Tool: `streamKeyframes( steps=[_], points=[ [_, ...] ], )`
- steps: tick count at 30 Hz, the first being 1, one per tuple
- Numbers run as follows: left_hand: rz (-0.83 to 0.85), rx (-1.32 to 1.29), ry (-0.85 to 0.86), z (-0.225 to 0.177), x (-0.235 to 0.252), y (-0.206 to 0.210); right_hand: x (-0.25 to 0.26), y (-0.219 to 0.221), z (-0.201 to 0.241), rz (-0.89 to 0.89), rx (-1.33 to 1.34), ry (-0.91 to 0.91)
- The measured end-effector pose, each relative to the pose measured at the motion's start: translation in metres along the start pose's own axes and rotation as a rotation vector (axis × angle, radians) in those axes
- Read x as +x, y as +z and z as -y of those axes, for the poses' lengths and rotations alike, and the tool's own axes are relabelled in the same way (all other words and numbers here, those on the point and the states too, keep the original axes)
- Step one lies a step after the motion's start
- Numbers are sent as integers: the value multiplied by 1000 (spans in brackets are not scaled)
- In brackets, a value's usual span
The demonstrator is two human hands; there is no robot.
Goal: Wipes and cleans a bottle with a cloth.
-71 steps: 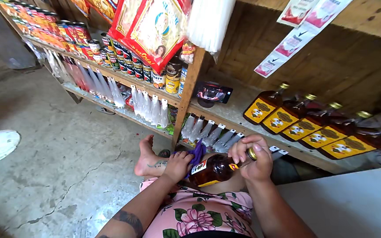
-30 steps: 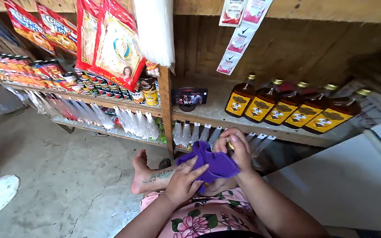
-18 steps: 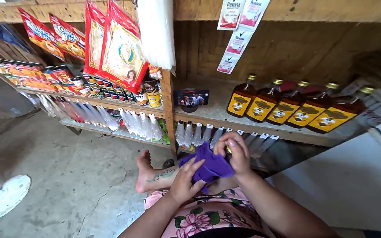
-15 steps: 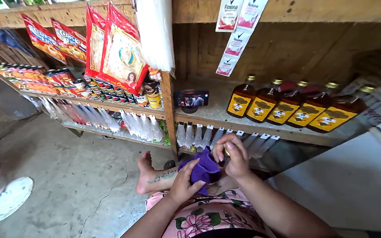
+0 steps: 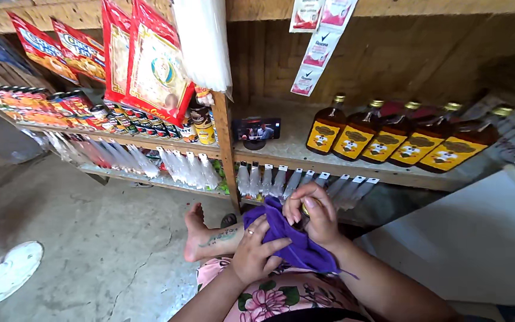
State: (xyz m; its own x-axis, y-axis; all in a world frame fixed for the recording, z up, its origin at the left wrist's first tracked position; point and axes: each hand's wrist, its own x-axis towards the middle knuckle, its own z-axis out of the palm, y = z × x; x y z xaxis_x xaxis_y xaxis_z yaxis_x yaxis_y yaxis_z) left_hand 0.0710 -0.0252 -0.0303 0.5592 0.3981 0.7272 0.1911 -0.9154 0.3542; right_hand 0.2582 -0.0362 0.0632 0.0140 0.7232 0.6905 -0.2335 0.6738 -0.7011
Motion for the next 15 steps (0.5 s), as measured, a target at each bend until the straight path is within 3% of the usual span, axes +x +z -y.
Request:
streamKeyframes(
  steps=[9,15],
  points=[
    [-94,-226,-188,11,-15,9,0,3,-1,-16,37,-5],
    [-72,-268,-245,10,-11,6,1,0,-2,-32,47,6]
  ],
)
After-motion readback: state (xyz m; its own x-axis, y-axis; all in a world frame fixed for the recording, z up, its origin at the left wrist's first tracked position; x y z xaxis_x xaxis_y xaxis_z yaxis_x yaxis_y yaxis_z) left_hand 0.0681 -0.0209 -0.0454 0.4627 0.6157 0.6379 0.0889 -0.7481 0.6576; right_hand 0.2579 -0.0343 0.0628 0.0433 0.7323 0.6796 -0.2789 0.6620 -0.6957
